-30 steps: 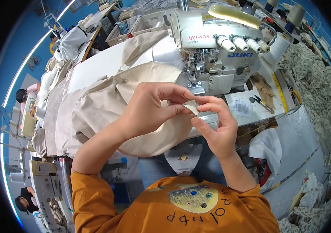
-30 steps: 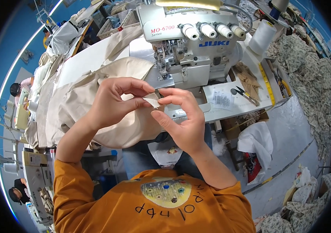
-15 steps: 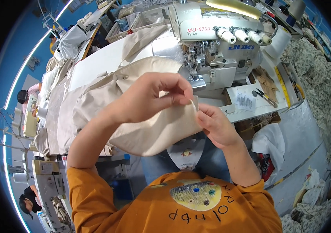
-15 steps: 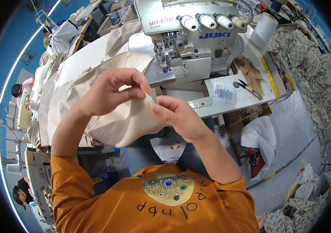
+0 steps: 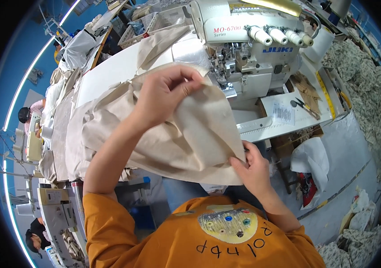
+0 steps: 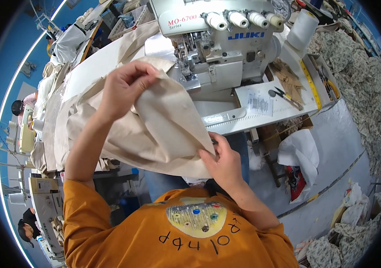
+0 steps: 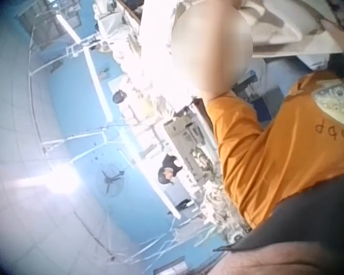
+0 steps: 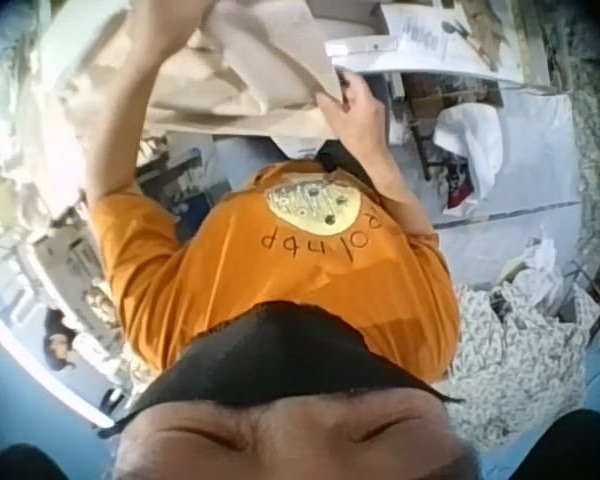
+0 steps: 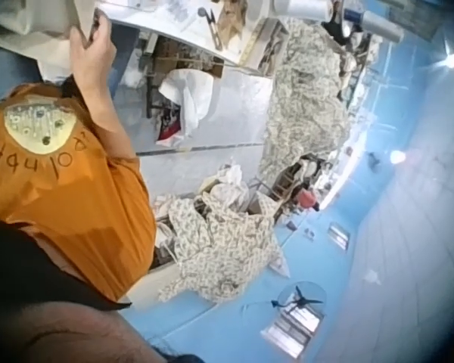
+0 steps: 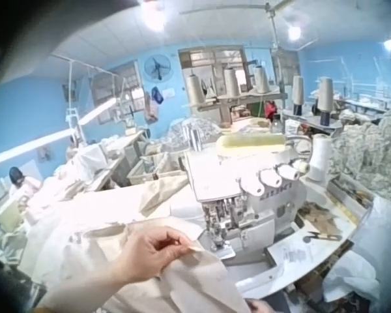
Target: Operating an industrial overlock sewing machine to join pieces of light-colored fabric together.
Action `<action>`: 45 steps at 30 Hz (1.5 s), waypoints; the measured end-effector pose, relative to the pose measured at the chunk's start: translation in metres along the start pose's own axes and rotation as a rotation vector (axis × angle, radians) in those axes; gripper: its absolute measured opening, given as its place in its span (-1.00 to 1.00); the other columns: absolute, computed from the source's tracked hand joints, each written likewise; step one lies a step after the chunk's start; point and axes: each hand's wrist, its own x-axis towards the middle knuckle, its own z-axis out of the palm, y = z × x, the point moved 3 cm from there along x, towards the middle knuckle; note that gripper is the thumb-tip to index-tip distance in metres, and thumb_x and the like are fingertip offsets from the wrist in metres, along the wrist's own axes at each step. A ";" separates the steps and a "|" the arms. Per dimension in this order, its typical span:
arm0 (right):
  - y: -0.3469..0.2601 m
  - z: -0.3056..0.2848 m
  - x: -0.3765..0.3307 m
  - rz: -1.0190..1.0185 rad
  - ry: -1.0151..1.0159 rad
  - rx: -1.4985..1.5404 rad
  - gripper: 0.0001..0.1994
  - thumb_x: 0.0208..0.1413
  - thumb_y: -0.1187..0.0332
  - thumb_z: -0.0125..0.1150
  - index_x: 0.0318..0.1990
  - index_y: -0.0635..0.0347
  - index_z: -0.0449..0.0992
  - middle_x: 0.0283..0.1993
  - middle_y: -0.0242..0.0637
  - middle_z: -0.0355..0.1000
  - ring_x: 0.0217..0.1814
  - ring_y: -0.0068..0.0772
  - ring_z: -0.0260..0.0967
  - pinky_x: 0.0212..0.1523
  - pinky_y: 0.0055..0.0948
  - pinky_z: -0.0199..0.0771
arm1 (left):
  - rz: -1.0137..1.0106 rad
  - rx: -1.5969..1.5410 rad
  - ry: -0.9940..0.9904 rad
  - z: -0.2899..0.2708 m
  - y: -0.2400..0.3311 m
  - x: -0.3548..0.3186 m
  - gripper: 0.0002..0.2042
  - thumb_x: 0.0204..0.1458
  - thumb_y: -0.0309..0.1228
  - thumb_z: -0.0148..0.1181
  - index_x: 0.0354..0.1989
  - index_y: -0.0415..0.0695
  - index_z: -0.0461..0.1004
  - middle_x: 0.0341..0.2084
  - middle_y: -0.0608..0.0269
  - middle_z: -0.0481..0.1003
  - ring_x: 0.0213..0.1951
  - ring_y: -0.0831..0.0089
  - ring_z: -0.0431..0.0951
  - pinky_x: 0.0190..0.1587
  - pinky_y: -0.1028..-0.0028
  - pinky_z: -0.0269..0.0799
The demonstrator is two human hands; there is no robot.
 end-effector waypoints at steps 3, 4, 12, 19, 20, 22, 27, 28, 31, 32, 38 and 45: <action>-0.035 -0.011 0.010 -0.514 0.152 -0.256 -0.52 -0.12 0.42 0.47 0.01 0.22 0.46 -0.20 -0.25 0.53 -0.41 -0.41 0.43 -0.35 -0.45 0.42 | -0.002 0.066 -0.064 0.007 0.007 -0.010 -0.93 0.08 -0.59 0.22 -0.27 -0.22 0.59 -0.36 0.39 0.57 -0.33 0.71 0.48 -0.26 0.66 0.41; -0.048 -0.015 0.016 -0.738 0.238 -0.287 -0.50 -0.16 0.42 0.49 0.00 0.21 0.48 -0.14 -0.26 0.52 -0.37 -0.37 0.44 -0.30 -0.44 0.41 | 0.012 0.097 -0.140 0.009 0.010 -0.012 -0.92 0.07 -0.62 0.22 -0.28 -0.21 0.59 -0.31 0.34 0.59 -0.30 0.68 0.51 -0.23 0.66 0.42; -0.084 -0.004 0.064 -0.918 0.277 -0.212 -0.73 -0.17 0.50 0.43 -0.24 0.10 0.58 -0.22 -0.37 0.50 -0.23 -0.35 0.39 -0.19 -0.41 0.33 | 0.048 0.058 -0.251 0.015 0.031 -0.020 -0.89 0.08 -0.60 0.23 -0.25 -0.19 0.63 -0.34 0.25 0.60 -0.30 0.60 0.55 -0.27 0.64 0.42; -0.105 -0.001 0.019 -0.906 0.103 -0.309 -0.85 -0.13 0.50 0.39 -0.36 0.04 0.61 -0.32 -0.45 0.49 -0.34 -0.38 0.36 -0.25 -0.42 0.33 | -0.131 0.031 -0.173 0.017 0.030 -0.023 -0.84 0.03 -0.63 0.24 -0.20 -0.24 0.62 -0.30 0.23 0.61 -0.25 0.57 0.56 -0.18 0.59 0.47; -0.107 0.004 0.011 -0.947 -0.099 -0.273 -0.87 -0.11 0.49 0.39 -0.36 0.05 0.62 -0.35 -0.45 0.49 -0.38 -0.40 0.36 -0.27 -0.43 0.34 | -0.116 0.066 -0.192 0.019 0.030 -0.023 -0.83 0.03 -0.65 0.23 -0.20 -0.24 0.62 -0.29 0.24 0.61 -0.24 0.58 0.56 -0.16 0.59 0.48; -0.103 0.008 0.017 -0.684 -0.293 -0.064 -0.89 -0.08 0.48 0.39 -0.36 0.07 0.62 -0.37 -0.44 0.49 -0.41 -0.44 0.35 -0.30 -0.46 0.34 | -0.086 0.034 -0.229 0.021 0.032 -0.024 -0.82 0.04 -0.67 0.21 -0.20 -0.24 0.62 -0.29 0.24 0.61 -0.25 0.59 0.56 -0.17 0.59 0.48; -0.085 0.007 0.044 -0.412 0.004 0.161 -0.89 -0.05 0.45 0.44 -0.34 0.18 0.63 -0.29 -0.30 0.52 -0.32 -0.54 0.39 -0.28 -0.53 0.39 | -0.069 -0.090 -0.329 0.024 0.033 -0.026 -0.82 0.07 -0.72 0.16 -0.20 -0.26 0.60 -0.29 0.27 0.60 -0.24 0.64 0.54 -0.20 0.63 0.47; -0.085 0.007 0.049 -0.510 0.080 0.147 -0.89 -0.04 0.45 0.44 -0.34 0.20 0.63 -0.26 -0.28 0.52 -0.28 -0.52 0.41 -0.22 -0.55 0.40 | -0.087 -0.125 -0.317 0.024 0.032 -0.026 -0.82 0.08 -0.72 0.15 -0.19 -0.26 0.60 -0.29 0.28 0.59 -0.24 0.64 0.54 -0.19 0.64 0.47; -0.078 0.008 0.049 -0.455 0.115 0.296 -0.89 -0.02 0.46 0.42 -0.34 0.23 0.62 -0.24 -0.25 0.52 -0.22 -0.50 0.44 -0.13 -0.58 0.40 | -0.111 -0.154 -0.308 0.024 0.031 -0.026 -0.80 0.09 -0.73 0.12 -0.17 -0.26 0.59 -0.29 0.28 0.59 -0.22 0.63 0.55 -0.15 0.64 0.48; -0.073 0.010 0.049 -0.300 0.065 0.454 -0.90 0.00 0.46 0.41 -0.34 0.24 0.61 -0.23 -0.25 0.53 -0.19 -0.50 0.45 -0.10 -0.58 0.40 | -0.112 -0.142 -0.302 0.025 0.031 -0.027 -0.80 0.09 -0.73 0.12 -0.17 -0.26 0.59 -0.29 0.28 0.59 -0.22 0.63 0.55 -0.15 0.64 0.48; -0.069 0.012 0.047 -0.209 0.068 0.603 -0.92 0.04 0.50 0.36 -0.33 0.30 0.58 -0.27 -0.30 0.52 -0.21 -0.59 0.43 -0.15 -0.61 0.40 | -0.135 -0.154 -0.293 0.025 0.031 -0.028 -0.77 0.12 -0.73 0.08 -0.08 -0.31 0.54 -0.21 0.25 0.58 -0.14 0.60 0.54 -0.06 0.60 0.48; -0.069 0.013 0.045 -0.207 0.146 0.649 -0.93 0.05 0.52 0.36 -0.34 0.30 0.58 -0.29 -0.32 0.51 -0.23 -0.62 0.42 -0.17 -0.63 0.40 | -0.041 0.025 -0.260 0.023 0.041 -0.028 -0.69 0.08 -0.52 0.27 0.03 -0.26 0.51 -0.21 0.28 0.58 -0.23 0.66 0.50 -0.17 0.61 0.43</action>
